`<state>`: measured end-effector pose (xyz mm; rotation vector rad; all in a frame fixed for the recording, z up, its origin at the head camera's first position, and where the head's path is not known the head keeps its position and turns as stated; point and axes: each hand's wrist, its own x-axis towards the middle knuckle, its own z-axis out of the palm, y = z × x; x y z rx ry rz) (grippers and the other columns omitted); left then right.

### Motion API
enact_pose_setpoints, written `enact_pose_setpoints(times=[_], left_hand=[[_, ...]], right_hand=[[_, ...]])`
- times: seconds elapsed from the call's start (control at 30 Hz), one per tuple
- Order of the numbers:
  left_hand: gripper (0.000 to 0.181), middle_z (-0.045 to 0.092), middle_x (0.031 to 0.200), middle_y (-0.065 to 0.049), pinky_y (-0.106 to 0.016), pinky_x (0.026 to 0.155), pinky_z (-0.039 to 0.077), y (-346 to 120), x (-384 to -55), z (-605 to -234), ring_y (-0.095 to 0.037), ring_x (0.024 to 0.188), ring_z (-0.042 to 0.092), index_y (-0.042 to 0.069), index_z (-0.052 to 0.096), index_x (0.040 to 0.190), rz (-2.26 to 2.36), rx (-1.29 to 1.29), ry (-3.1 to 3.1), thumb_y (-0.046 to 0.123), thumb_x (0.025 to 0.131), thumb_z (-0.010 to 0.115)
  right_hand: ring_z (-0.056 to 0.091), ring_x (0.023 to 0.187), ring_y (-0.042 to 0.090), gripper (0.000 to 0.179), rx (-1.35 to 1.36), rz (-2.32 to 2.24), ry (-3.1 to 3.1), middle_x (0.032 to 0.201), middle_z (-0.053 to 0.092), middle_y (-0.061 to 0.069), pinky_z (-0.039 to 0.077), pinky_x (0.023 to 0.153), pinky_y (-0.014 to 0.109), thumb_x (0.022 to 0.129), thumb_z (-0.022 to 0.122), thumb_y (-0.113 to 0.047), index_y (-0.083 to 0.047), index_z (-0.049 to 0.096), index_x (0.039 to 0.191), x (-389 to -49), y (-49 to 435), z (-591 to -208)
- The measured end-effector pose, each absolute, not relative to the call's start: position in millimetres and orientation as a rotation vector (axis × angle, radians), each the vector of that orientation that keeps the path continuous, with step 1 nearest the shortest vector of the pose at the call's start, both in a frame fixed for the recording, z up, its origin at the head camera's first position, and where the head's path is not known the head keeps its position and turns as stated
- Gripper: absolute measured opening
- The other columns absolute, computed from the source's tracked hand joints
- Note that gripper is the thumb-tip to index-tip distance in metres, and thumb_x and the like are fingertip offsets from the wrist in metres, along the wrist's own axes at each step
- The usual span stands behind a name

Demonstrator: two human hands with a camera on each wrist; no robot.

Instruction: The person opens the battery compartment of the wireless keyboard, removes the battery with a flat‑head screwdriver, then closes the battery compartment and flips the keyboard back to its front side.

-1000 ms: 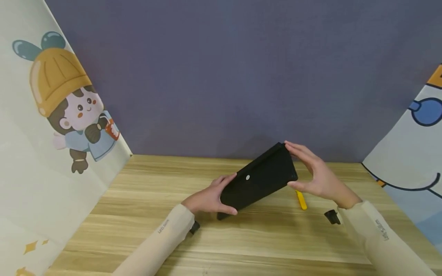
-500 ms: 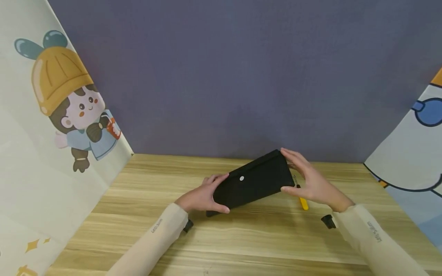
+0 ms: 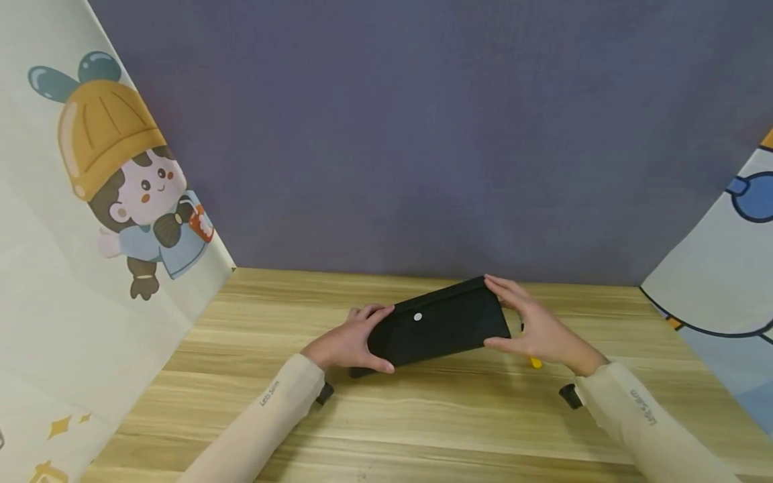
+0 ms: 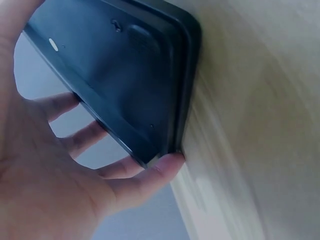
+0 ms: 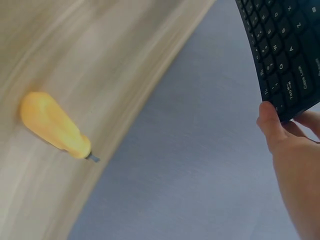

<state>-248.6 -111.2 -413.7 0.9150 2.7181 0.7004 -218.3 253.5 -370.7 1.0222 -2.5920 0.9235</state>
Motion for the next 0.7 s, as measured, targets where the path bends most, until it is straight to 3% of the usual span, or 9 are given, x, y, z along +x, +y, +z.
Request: enact_pose_setpoints(times=[0.1,0.33,0.7], left_hand=[[0.112,0.02,0.152,-0.002,-0.048,0.087,0.044,-113.0,-248.2,-412.2,-0.03,0.134,0.023,0.03,0.017,0.152,0.685,0.89,2.715,0.064,0.064,0.077],[0.111,0.021,0.151,-0.003,-0.048,0.087,0.044,-116.2,-250.2,-412.8,-0.032,0.134,0.023,0.028,0.021,0.152,0.65,0.882,2.727,0.061,0.063,0.079],[0.107,0.025,0.15,-0.003,-0.05,0.085,0.044,-118.1,-254.4,-416.1,-0.032,0.128,0.029,0.025,0.029,0.15,0.565,0.881,2.765,0.057,0.063,0.082]], right_hand=[[0.033,0.131,0.029,0.096,1.009,0.924,-2.604,0.152,0.022,0.012,0.04,0.097,0.032,0.075,0.082,-0.03,-0.003,0.027,0.149,-219.7,252.6,-377.4],[0.031,0.131,0.034,0.101,0.965,0.987,-2.658,0.152,0.017,0.014,0.04,0.095,0.048,0.073,0.082,-0.035,-0.003,0.024,0.149,-220.6,248.8,-391.2],[0.023,0.135,0.038,0.108,0.83,1.062,-2.874,0.154,0.009,0.014,0.038,0.096,0.053,0.07,0.08,-0.05,-0.009,0.021,0.151,-218.4,241.9,-413.3]])
